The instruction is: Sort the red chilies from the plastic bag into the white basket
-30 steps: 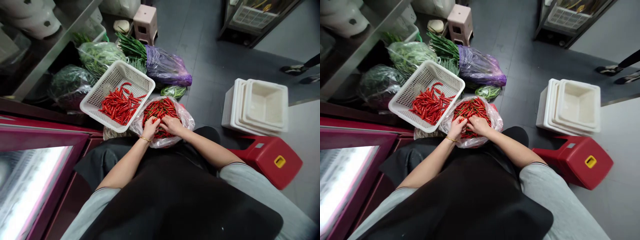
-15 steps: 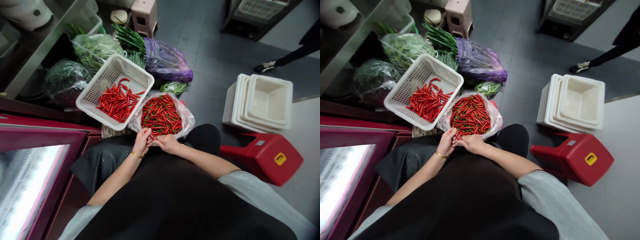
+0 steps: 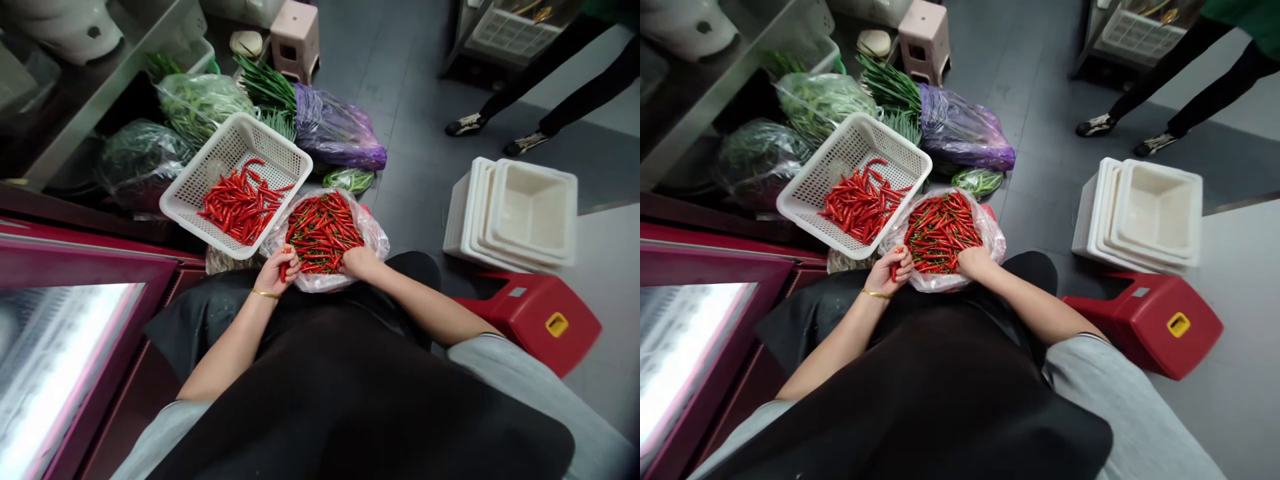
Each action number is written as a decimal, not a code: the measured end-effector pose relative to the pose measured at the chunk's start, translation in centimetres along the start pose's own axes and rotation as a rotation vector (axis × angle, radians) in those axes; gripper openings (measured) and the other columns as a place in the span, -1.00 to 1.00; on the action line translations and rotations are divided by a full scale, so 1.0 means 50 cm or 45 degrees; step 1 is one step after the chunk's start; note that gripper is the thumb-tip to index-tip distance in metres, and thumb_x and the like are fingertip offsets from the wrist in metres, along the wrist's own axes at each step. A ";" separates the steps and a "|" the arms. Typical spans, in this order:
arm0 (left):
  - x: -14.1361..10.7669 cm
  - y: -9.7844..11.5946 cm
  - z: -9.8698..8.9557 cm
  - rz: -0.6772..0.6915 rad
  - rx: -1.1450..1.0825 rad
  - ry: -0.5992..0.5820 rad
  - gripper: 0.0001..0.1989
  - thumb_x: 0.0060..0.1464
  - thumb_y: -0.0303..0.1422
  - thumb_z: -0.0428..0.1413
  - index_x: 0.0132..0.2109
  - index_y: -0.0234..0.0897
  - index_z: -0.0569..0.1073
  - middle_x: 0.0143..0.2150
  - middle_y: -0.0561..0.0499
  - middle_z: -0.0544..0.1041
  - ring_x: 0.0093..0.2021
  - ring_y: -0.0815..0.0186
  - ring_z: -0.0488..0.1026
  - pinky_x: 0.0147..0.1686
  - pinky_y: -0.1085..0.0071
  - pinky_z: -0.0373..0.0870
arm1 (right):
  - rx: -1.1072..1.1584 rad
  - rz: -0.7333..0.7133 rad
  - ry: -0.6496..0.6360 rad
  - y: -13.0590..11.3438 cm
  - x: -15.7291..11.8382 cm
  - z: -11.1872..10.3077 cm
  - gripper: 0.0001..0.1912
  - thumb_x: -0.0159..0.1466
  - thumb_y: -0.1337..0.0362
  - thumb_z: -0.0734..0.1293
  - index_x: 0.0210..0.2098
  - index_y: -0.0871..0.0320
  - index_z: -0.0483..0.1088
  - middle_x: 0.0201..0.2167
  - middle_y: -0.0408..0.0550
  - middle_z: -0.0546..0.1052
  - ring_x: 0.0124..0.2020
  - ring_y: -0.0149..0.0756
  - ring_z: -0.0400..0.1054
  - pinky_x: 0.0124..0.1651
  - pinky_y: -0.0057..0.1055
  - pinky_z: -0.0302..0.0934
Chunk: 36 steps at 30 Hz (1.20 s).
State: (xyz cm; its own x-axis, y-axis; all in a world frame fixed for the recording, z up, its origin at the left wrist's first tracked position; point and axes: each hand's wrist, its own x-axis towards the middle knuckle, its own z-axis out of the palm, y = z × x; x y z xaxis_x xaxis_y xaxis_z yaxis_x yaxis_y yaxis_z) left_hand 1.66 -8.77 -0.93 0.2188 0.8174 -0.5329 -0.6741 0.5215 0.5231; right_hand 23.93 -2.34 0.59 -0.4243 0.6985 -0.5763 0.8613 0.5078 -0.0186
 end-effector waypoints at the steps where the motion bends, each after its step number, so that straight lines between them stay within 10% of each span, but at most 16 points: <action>1: 0.002 -0.001 0.002 -0.018 0.004 -0.012 -0.67 -0.19 -0.44 0.27 -0.45 -0.28 0.20 -0.64 0.21 0.21 -0.73 0.58 0.09 -0.78 0.67 -0.09 | -0.010 0.013 -0.030 0.000 0.007 0.011 -0.68 0.30 0.23 0.23 -0.18 0.30 0.54 -0.20 0.26 0.59 -0.14 -0.05 0.49 -0.17 -0.34 0.26; 6: 0.027 -0.036 0.028 -0.241 0.104 0.148 -0.60 -0.21 -0.27 0.38 -0.43 -0.33 0.29 -0.70 0.33 -0.07 -0.76 0.64 -0.12 -0.76 0.66 -0.25 | 0.137 -0.073 0.206 -0.016 -0.008 0.011 -0.65 0.34 0.22 0.14 -0.21 0.24 0.52 -0.22 0.15 0.59 -0.20 -0.17 0.47 -0.23 -0.41 0.19; 13: 0.050 -0.055 0.051 -0.083 0.129 0.081 -0.55 -0.26 -0.21 0.40 -0.39 -0.32 0.30 -0.64 0.26 0.13 -0.73 0.63 0.04 -0.76 0.66 -0.19 | 0.421 -0.352 0.356 -0.062 -0.010 0.012 -0.70 0.36 0.26 0.13 -0.28 0.24 0.45 -0.34 0.02 0.54 -0.36 -0.35 0.36 -0.30 -0.46 0.08; 20: 0.040 -0.053 0.018 -0.347 0.204 0.174 -0.48 -0.30 -0.06 0.38 -0.46 -0.32 0.28 -0.71 0.28 0.05 -0.77 0.64 -0.06 -0.76 0.65 -0.29 | 0.341 -0.628 0.658 -0.070 -0.034 0.054 -0.66 0.39 0.23 0.08 -0.20 0.23 0.44 -0.34 0.05 0.49 -0.40 -0.35 0.31 -0.40 -0.46 0.05; 24: 0.028 -0.053 0.032 -0.136 0.355 0.145 -0.55 -0.27 -0.20 0.38 -0.38 -0.28 0.27 -0.64 0.20 0.28 -0.76 0.60 0.00 -0.76 0.61 -0.22 | 0.351 -0.579 0.558 -0.087 -0.047 0.059 -0.67 0.40 0.24 0.09 -0.14 0.25 0.42 -0.30 0.07 0.52 -0.40 -0.35 0.33 -0.41 -0.46 0.02; 31: 0.002 -0.071 0.070 0.770 0.814 0.519 -0.73 -0.12 -0.41 0.30 -0.33 -0.25 0.33 -0.47 0.15 0.30 -0.49 0.49 0.25 -0.43 0.56 0.21 | 0.781 -0.473 0.465 -0.120 -0.034 0.046 -0.70 0.40 0.26 0.15 -0.39 0.22 0.38 -0.49 -0.12 0.46 -0.46 -0.44 0.28 -0.36 -0.50 0.02; 36: 0.000 -0.026 0.068 0.863 0.726 0.622 -0.72 -0.12 -0.41 0.30 -0.30 -0.23 0.33 -0.43 0.12 0.34 -0.45 0.45 0.31 -0.42 0.56 0.23 | 0.533 -0.225 0.369 -0.064 -0.023 0.011 -0.64 0.41 0.14 0.13 -0.30 0.21 0.45 -0.38 -0.01 0.50 -0.37 -0.36 0.34 -0.29 -0.46 0.08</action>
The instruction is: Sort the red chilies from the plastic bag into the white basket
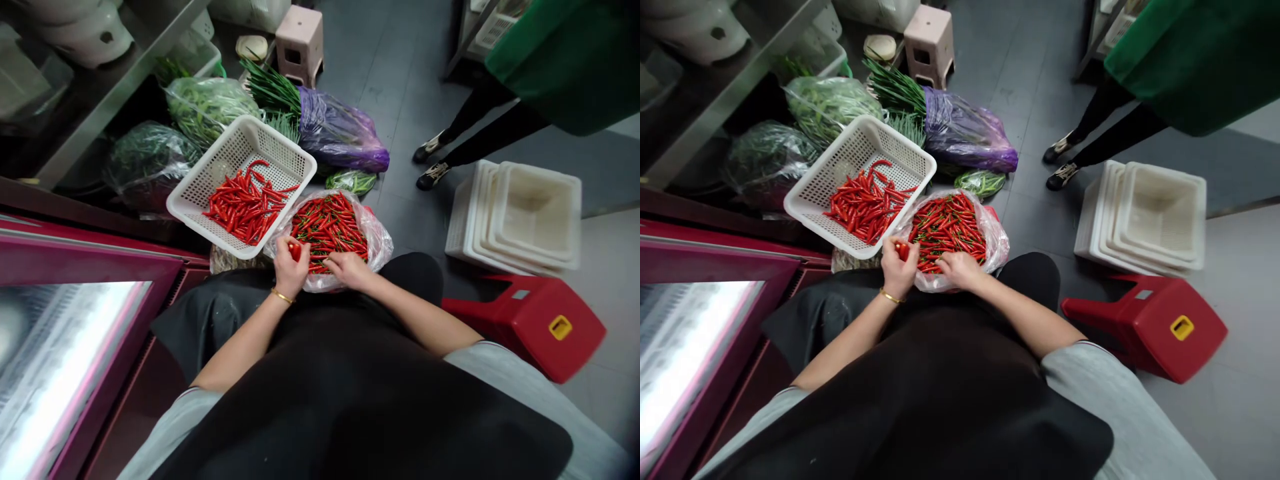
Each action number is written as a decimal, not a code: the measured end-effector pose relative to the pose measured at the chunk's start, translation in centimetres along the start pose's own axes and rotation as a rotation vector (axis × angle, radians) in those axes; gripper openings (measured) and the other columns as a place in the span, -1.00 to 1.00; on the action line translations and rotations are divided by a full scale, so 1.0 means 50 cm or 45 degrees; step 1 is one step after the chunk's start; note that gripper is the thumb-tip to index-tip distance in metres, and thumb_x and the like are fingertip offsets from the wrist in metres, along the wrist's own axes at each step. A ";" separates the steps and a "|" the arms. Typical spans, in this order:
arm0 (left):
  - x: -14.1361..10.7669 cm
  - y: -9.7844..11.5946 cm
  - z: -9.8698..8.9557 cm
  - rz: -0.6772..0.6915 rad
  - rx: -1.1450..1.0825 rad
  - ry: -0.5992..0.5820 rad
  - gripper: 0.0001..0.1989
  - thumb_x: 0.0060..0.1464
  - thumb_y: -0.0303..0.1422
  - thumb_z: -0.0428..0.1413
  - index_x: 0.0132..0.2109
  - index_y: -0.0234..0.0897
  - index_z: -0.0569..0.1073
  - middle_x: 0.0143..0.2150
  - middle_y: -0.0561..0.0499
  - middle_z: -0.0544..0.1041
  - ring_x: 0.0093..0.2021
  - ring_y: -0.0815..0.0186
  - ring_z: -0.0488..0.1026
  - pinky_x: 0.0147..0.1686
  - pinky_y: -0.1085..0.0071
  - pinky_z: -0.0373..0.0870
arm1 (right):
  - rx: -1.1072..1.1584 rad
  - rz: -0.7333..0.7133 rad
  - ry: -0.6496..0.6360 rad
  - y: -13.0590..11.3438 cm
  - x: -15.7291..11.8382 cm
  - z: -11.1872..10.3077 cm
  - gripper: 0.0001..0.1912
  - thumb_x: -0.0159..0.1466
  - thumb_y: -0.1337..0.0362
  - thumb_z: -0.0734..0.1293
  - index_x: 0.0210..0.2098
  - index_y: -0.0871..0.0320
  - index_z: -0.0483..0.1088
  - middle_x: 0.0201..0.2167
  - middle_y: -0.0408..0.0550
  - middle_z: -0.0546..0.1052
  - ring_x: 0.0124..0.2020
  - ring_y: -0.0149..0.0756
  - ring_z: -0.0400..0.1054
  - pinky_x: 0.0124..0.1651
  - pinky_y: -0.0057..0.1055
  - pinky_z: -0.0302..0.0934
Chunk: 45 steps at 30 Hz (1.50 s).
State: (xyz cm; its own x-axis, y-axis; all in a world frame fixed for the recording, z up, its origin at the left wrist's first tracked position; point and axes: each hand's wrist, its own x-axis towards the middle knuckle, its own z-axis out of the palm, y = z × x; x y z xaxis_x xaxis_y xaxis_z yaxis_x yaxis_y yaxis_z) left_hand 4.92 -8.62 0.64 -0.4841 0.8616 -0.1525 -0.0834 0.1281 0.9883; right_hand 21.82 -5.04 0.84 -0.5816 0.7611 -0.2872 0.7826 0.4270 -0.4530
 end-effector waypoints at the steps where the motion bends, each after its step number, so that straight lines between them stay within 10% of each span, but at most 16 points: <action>1: 0.014 0.004 -0.007 -0.087 -0.084 -0.002 -0.72 -0.11 -0.40 0.28 -0.30 -0.23 0.32 -0.46 0.13 0.34 -0.48 0.46 0.31 -0.45 0.55 0.23 | -0.124 0.049 0.005 0.016 0.010 -0.010 -0.63 0.38 0.07 0.16 -0.21 0.21 0.46 -0.29 0.06 0.50 -0.29 -0.29 0.36 -0.24 -0.43 0.11; 10: 0.050 -0.024 0.002 -0.770 -0.421 -0.518 -0.61 -0.21 -0.29 0.32 -0.27 -0.28 0.31 -0.63 0.23 0.25 -0.72 0.55 0.17 -0.73 0.64 0.01 | -0.427 0.112 0.108 0.052 0.113 0.002 -0.67 0.37 0.17 0.16 -0.13 0.26 0.45 -0.10 0.21 0.45 -0.08 -0.10 0.32 -0.05 -0.26 0.12; 18: 0.030 -0.062 0.038 -0.532 -0.378 -0.320 -0.56 -0.16 -0.11 0.31 -0.30 -0.26 0.30 -0.63 0.22 0.31 -0.73 0.55 0.17 -0.77 0.62 0.04 | -0.031 -0.088 0.152 0.012 0.077 0.028 -0.63 0.43 0.14 0.11 -0.29 0.23 0.42 -0.39 -0.02 0.52 -0.38 -0.36 0.37 -0.31 -0.46 0.08; 25: 0.044 -0.075 0.017 -0.868 -0.512 -0.400 -0.57 -0.20 -0.13 0.33 -0.43 -0.32 0.30 -0.67 0.20 0.26 -0.74 0.54 0.18 -0.76 0.58 0.07 | -0.030 -0.631 -0.067 -0.013 0.072 0.019 -0.58 0.43 0.17 0.11 -0.38 0.23 0.46 -0.41 -0.02 0.52 -0.39 -0.38 0.32 -0.28 -0.45 0.12; 29: 0.062 -0.079 -0.001 -0.907 -0.532 -0.302 -0.65 -0.25 -0.36 0.32 -0.43 -0.31 0.26 -0.61 0.14 0.37 -0.65 0.46 0.35 -0.71 0.59 0.18 | -0.271 -0.469 -0.218 0.016 0.120 -0.045 -0.68 0.38 0.15 0.19 -0.21 0.20 0.50 -0.35 0.01 0.51 -0.39 -0.34 0.33 -0.33 -0.43 0.10; 32: 0.076 -0.073 -0.010 -0.894 -0.569 -0.288 -0.67 -0.23 -0.43 0.28 -0.37 -0.29 0.25 -0.52 0.10 0.45 -0.55 0.41 0.44 -0.61 0.53 0.34 | -0.501 -0.256 -0.024 0.040 0.207 -0.074 -0.64 0.39 0.29 0.12 0.09 0.13 0.40 -0.11 0.13 0.45 -0.19 -0.22 0.37 -0.26 -0.40 0.12; 36: 0.085 -0.066 -0.011 -0.801 -0.597 -0.351 -0.66 -0.18 -0.34 0.28 -0.32 -0.26 0.26 -0.62 0.23 0.31 -0.73 0.56 0.16 -0.72 0.61 0.11 | -0.628 -0.291 -0.157 0.050 0.298 -0.057 -0.60 0.38 0.36 0.07 0.10 0.17 0.39 -0.03 0.21 0.42 -0.12 -0.14 0.37 -0.24 -0.37 0.15; 45: 0.075 -0.078 -0.003 -0.444 -0.129 -0.438 -0.69 -0.14 -0.28 0.30 -0.23 -0.34 0.50 -0.63 0.17 0.30 -0.68 0.53 0.15 -0.66 0.54 0.08 | -0.297 -0.308 -0.144 0.101 0.122 -0.079 -0.71 0.37 0.20 0.18 -0.21 0.19 0.50 -0.30 0.05 0.55 -0.36 -0.30 0.40 -0.27 -0.38 0.20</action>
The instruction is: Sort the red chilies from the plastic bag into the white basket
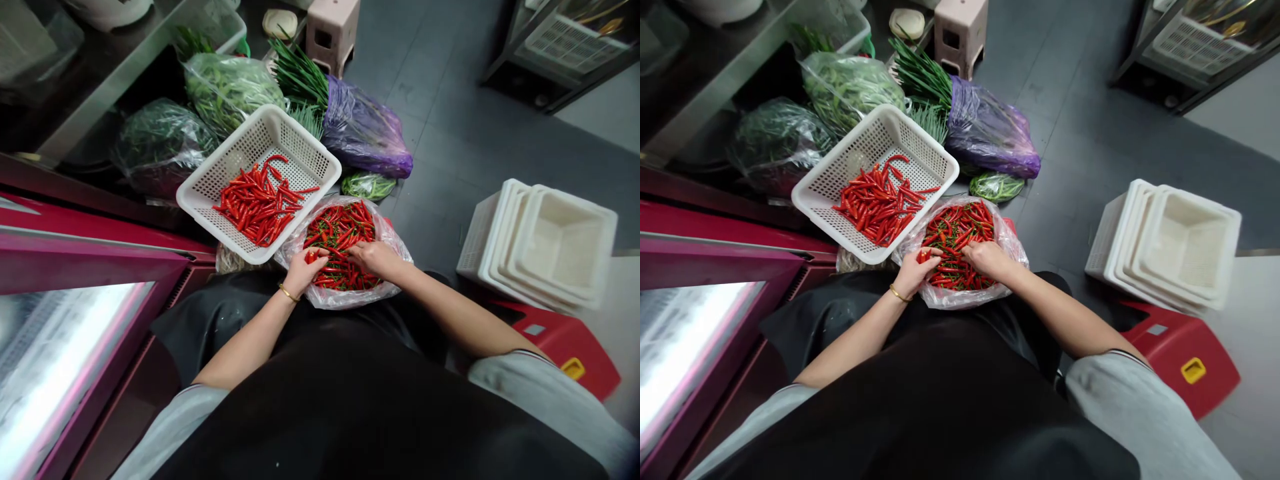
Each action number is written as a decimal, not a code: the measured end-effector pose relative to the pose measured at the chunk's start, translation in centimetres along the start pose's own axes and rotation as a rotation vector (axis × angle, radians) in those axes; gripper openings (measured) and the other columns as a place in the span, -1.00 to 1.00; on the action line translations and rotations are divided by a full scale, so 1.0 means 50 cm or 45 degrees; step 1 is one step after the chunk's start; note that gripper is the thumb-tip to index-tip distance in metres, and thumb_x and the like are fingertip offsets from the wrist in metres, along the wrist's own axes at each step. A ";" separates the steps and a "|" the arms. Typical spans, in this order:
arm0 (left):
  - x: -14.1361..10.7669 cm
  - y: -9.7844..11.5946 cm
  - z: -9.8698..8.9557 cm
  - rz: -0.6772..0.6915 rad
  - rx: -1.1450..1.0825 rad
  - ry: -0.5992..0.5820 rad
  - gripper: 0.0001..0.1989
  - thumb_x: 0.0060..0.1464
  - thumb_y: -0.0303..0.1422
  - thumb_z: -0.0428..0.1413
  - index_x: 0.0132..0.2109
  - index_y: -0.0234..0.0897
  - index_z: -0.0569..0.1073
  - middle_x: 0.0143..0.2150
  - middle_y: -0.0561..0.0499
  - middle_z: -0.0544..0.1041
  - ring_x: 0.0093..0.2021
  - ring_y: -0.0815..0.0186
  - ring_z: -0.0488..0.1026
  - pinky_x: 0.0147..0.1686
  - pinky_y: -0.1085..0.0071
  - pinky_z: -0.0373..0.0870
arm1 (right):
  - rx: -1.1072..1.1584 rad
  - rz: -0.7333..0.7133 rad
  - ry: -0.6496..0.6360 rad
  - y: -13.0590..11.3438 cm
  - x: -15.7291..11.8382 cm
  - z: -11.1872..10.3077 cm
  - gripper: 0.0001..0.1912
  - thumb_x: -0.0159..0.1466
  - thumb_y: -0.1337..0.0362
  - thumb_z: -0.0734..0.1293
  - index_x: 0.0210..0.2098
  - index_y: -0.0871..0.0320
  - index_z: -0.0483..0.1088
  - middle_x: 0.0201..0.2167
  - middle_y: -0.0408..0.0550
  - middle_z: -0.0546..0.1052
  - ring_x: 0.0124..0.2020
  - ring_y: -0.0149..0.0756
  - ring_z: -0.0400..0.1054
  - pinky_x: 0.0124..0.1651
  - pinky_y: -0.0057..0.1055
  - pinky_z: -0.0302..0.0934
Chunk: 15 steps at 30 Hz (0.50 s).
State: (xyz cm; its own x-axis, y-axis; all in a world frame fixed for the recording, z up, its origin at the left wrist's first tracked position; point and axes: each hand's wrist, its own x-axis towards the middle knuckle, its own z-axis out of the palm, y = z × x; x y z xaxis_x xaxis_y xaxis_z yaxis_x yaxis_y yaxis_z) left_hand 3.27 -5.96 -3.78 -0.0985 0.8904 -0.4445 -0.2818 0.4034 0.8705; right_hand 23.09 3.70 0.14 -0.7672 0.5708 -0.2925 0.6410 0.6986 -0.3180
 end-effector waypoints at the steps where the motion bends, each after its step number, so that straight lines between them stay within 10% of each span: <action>1: -0.001 0.001 0.005 0.033 0.067 -0.068 -0.67 -0.14 -0.30 0.30 -0.19 -0.34 0.52 -0.60 0.15 0.33 -0.65 0.52 0.18 -0.62 0.54 0.12 | 0.124 0.020 0.057 -0.004 -0.010 0.000 -0.72 0.36 0.19 0.19 -0.26 0.17 0.50 -0.34 0.01 0.56 -0.37 -0.32 0.40 -0.27 -0.39 0.21; 7: 0.008 -0.008 0.026 0.124 0.382 -0.232 -0.74 -0.20 -0.31 0.32 -0.35 -0.35 0.48 -0.52 0.12 0.39 -0.48 0.46 0.29 -0.44 0.52 0.23 | 0.851 0.098 0.216 -0.043 -0.005 0.041 -0.60 0.37 0.09 0.13 -0.41 0.17 0.43 -0.58 -0.14 0.49 -0.54 -0.37 0.37 -0.40 -0.41 0.24; 15: -0.026 -0.021 0.032 -0.379 0.060 -0.326 -0.68 -0.15 -0.21 0.26 -0.49 -0.29 0.30 -0.73 0.21 0.20 -0.77 0.53 0.06 -0.74 0.53 -0.06 | -0.029 0.030 0.159 -0.062 -0.041 0.057 -0.68 0.39 0.26 0.10 -0.23 0.21 0.46 -0.31 0.05 0.50 -0.31 -0.27 0.35 -0.30 -0.39 0.15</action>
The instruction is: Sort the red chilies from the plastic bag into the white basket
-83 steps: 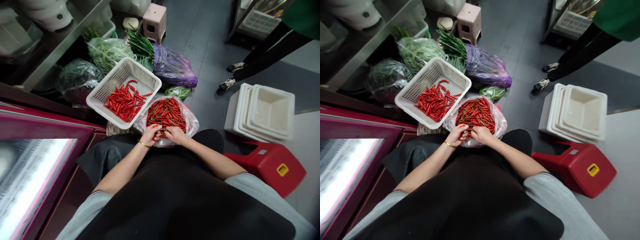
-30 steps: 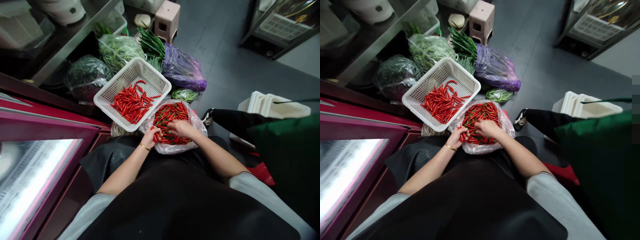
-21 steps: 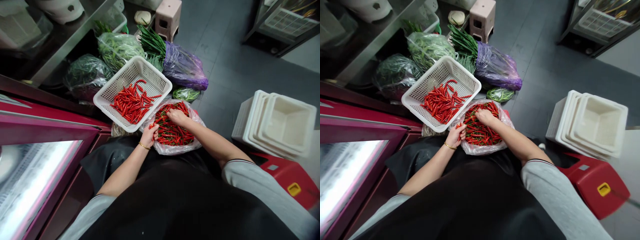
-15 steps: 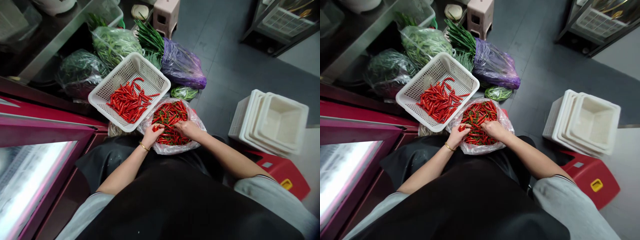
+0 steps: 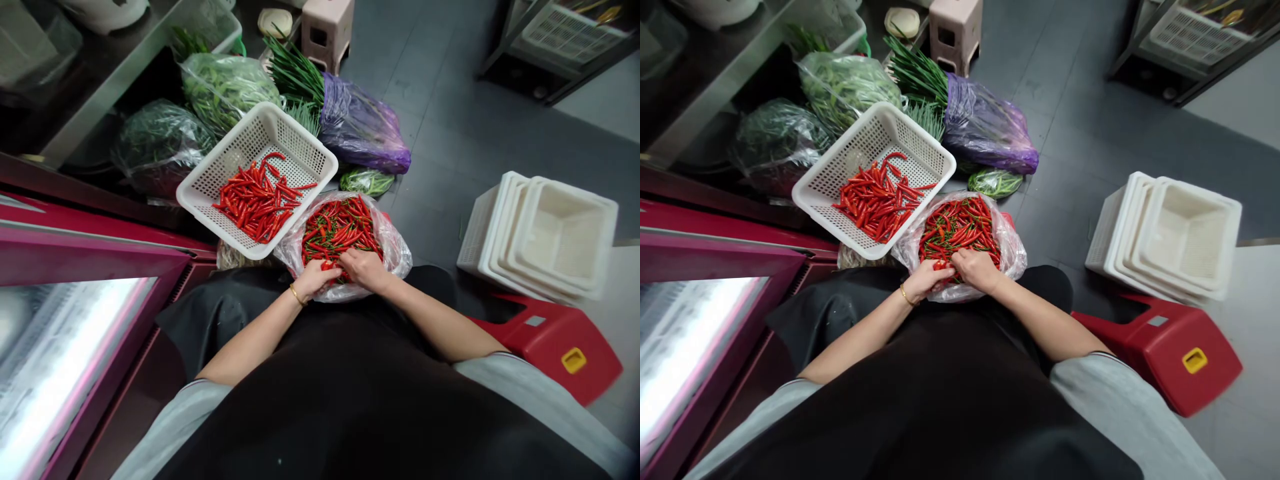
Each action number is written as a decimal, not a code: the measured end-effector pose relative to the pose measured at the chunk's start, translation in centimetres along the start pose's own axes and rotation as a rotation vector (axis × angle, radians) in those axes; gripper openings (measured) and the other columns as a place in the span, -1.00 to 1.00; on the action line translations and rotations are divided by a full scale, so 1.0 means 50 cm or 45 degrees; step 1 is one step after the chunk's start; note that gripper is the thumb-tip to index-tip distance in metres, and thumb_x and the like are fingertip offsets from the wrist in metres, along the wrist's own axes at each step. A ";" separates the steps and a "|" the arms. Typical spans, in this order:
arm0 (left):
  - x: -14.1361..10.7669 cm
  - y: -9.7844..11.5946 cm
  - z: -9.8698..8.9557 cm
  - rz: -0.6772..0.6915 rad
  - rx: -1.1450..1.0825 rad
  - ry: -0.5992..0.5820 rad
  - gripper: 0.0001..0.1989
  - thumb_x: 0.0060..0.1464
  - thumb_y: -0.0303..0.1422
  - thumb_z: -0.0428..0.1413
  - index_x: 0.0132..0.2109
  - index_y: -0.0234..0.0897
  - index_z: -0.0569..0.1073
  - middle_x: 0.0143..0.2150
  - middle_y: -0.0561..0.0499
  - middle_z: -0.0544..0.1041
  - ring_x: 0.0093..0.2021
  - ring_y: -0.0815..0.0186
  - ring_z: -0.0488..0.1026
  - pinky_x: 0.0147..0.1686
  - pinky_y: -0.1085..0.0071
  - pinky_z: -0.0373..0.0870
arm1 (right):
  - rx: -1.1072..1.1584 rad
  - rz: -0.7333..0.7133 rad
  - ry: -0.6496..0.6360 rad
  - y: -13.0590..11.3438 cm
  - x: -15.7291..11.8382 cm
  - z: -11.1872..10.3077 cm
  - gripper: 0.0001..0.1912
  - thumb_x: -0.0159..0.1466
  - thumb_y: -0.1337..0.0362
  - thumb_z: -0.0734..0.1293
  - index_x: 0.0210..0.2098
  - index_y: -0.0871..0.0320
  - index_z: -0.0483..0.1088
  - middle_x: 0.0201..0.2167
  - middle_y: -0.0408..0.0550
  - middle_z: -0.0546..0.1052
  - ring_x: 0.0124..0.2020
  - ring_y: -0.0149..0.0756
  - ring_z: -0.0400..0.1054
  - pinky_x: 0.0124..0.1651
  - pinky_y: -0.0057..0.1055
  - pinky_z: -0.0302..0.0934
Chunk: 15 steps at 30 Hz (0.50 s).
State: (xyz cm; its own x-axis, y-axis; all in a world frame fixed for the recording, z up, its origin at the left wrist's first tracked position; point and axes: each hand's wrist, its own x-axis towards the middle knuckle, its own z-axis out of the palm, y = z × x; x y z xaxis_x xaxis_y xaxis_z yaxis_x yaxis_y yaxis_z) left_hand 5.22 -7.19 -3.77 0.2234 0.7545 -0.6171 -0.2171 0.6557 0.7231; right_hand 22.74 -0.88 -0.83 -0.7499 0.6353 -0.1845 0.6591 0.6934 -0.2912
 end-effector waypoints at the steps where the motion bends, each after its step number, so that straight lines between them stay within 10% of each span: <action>1: -0.002 0.005 -0.006 0.005 -0.094 0.010 -0.71 -0.15 -0.24 0.25 -0.49 -0.29 0.30 -0.73 0.19 0.22 -0.77 0.52 0.08 -0.76 0.54 -0.07 | -0.059 0.009 -0.003 0.003 0.012 -0.007 -0.68 0.39 0.28 0.09 -0.15 0.20 0.45 -0.23 0.08 0.50 -0.26 -0.25 0.35 -0.27 -0.39 0.15; 5: 0.004 0.033 -0.046 0.134 -0.399 0.083 -0.83 -0.25 -0.37 0.16 -0.42 -0.34 0.37 -0.58 0.07 0.41 -0.63 0.42 0.35 -0.72 0.55 0.15 | -0.140 -0.016 0.074 -0.001 0.110 -0.015 -0.59 0.39 0.30 0.10 0.18 0.16 0.30 0.06 0.16 0.40 -0.06 -0.16 0.31 -0.09 -0.32 0.13; 9: 0.015 0.042 -0.070 0.220 -0.365 0.330 -0.86 -0.22 -0.38 0.13 -0.40 -0.32 0.37 -0.66 0.17 0.30 -0.70 0.49 0.21 -0.69 0.56 0.13 | -0.231 -0.028 -0.144 -0.010 0.199 0.001 -0.65 0.36 0.34 0.10 -0.13 0.30 0.50 -0.18 0.22 0.50 -0.09 -0.07 0.31 -0.12 -0.26 0.12; 15: 0.025 0.038 -0.057 0.677 0.490 0.526 -0.75 -0.09 -0.36 0.22 -0.19 -0.30 0.52 -0.26 -0.03 0.58 -0.27 0.31 0.50 -0.15 0.37 0.39 | 0.076 -0.141 0.019 0.035 0.123 -0.044 -0.67 0.36 0.24 0.17 -0.27 0.24 0.54 -0.31 0.12 0.53 -0.23 -0.21 0.36 -0.18 -0.35 0.16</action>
State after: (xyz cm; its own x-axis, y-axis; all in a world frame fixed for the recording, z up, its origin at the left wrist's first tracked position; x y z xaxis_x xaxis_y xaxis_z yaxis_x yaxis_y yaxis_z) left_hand 2.37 -4.91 -4.04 -0.2069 0.9638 -0.1678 0.1667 0.2038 0.9647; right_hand 19.40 4.97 -0.42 -0.8166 0.5613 -0.1345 0.5676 0.7384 -0.3642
